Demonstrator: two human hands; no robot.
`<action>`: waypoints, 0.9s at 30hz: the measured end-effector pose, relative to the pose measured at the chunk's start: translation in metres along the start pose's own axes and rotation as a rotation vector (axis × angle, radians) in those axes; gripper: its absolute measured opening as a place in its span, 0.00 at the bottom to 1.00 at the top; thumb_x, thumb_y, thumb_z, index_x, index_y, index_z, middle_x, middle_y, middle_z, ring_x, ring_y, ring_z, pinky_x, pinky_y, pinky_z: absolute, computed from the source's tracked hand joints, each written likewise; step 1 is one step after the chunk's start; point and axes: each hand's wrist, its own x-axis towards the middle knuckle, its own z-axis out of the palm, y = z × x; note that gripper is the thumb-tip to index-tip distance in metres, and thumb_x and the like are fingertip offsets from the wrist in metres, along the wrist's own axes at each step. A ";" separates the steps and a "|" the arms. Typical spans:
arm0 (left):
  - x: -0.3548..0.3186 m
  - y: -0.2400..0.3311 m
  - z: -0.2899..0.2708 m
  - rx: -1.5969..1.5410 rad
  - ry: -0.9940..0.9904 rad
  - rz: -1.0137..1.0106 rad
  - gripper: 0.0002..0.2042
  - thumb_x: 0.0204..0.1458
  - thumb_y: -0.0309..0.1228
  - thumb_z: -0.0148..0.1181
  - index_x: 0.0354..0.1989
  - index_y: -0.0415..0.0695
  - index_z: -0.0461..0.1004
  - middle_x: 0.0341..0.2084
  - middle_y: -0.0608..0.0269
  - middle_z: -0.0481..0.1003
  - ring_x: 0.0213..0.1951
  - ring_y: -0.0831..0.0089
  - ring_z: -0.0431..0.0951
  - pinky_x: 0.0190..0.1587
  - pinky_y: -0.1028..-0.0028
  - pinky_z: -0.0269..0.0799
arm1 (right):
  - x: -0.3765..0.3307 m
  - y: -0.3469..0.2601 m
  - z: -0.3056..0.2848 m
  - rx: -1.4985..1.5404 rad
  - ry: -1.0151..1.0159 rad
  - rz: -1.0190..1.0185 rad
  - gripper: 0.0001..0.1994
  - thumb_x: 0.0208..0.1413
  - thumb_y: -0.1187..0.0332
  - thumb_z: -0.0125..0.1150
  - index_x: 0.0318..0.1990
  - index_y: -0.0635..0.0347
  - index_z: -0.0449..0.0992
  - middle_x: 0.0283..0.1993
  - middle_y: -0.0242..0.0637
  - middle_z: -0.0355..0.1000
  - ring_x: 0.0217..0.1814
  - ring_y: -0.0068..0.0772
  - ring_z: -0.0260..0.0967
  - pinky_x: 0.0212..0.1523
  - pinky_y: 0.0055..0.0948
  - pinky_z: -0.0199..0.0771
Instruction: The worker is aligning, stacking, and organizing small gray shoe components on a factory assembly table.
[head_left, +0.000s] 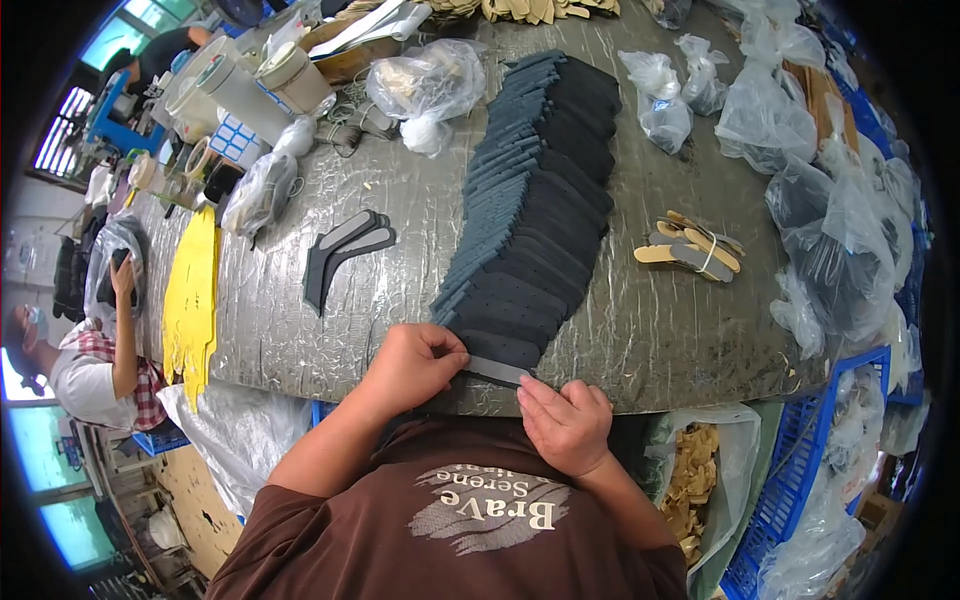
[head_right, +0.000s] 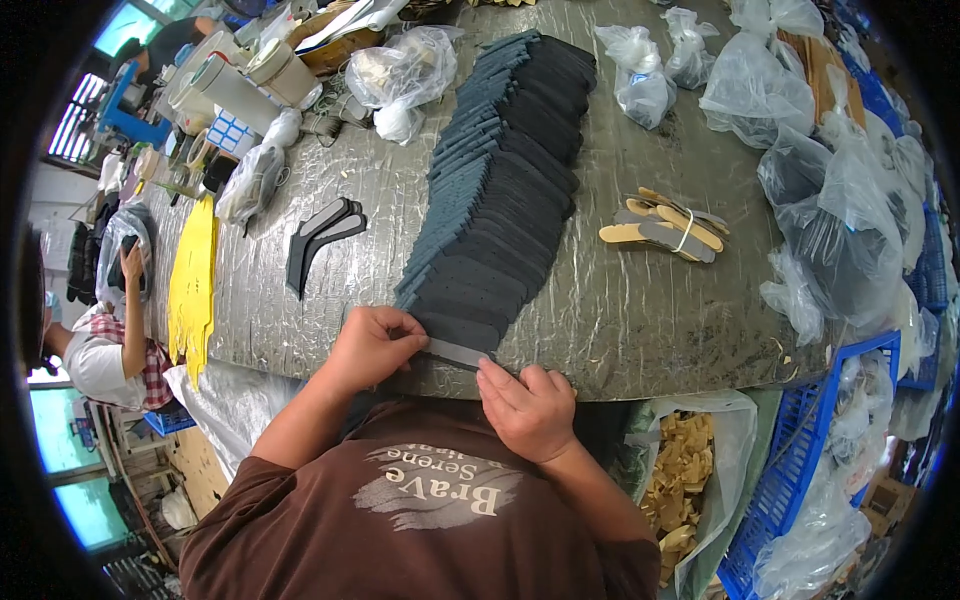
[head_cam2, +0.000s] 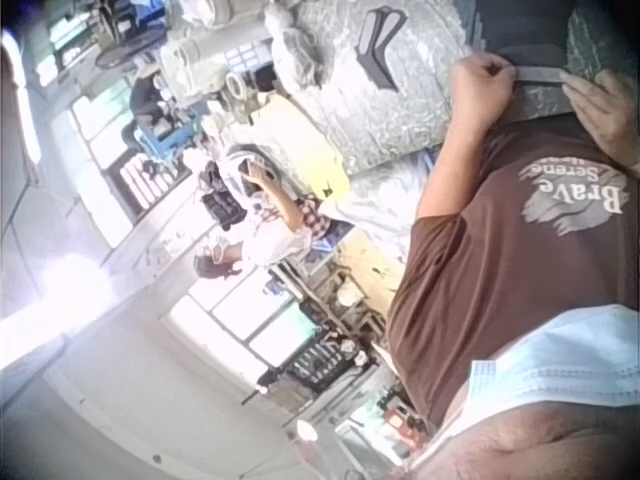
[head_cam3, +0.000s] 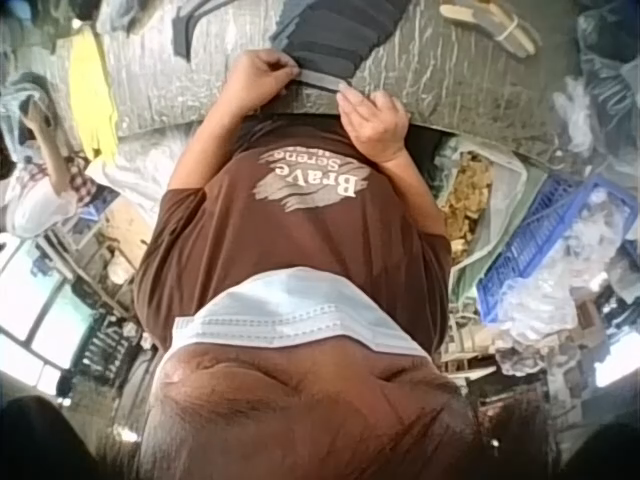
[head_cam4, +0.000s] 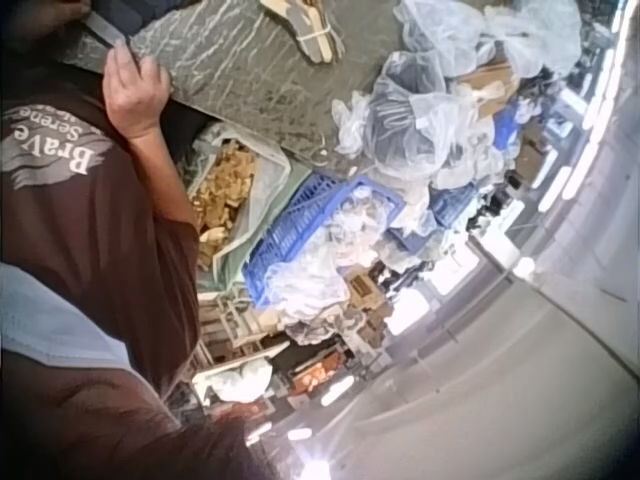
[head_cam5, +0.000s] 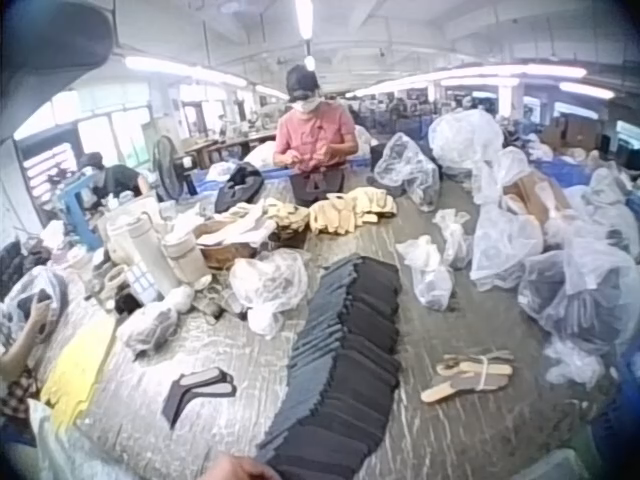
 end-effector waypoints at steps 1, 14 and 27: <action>0.000 -0.002 0.001 0.002 0.002 -0.001 0.05 0.47 0.25 0.62 0.27 0.35 0.78 0.15 0.66 0.74 0.16 0.83 0.72 0.18 0.81 0.65 | 0.000 0.000 0.000 0.004 -0.004 0.007 0.08 0.40 0.70 0.64 0.32 0.54 0.79 0.45 0.20 0.75 0.24 0.26 0.59 0.23 0.25 0.58; -0.005 -0.010 0.013 0.482 0.191 0.402 0.04 0.46 0.27 0.58 0.26 0.40 0.75 0.26 0.50 0.74 0.29 0.49 0.75 0.33 0.58 0.71 | 0.003 -0.004 -0.001 -0.019 -0.006 0.018 0.06 0.40 0.69 0.64 0.29 0.54 0.79 0.43 0.20 0.74 0.26 0.27 0.60 0.25 0.27 0.60; -0.008 -0.013 0.021 0.515 0.198 0.393 0.04 0.49 0.27 0.56 0.29 0.39 0.70 0.27 0.47 0.73 0.29 0.45 0.74 0.32 0.55 0.70 | 0.004 -0.006 -0.001 -0.041 -0.032 0.039 0.07 0.38 0.69 0.63 0.30 0.53 0.79 0.41 0.20 0.74 0.26 0.27 0.61 0.26 0.27 0.60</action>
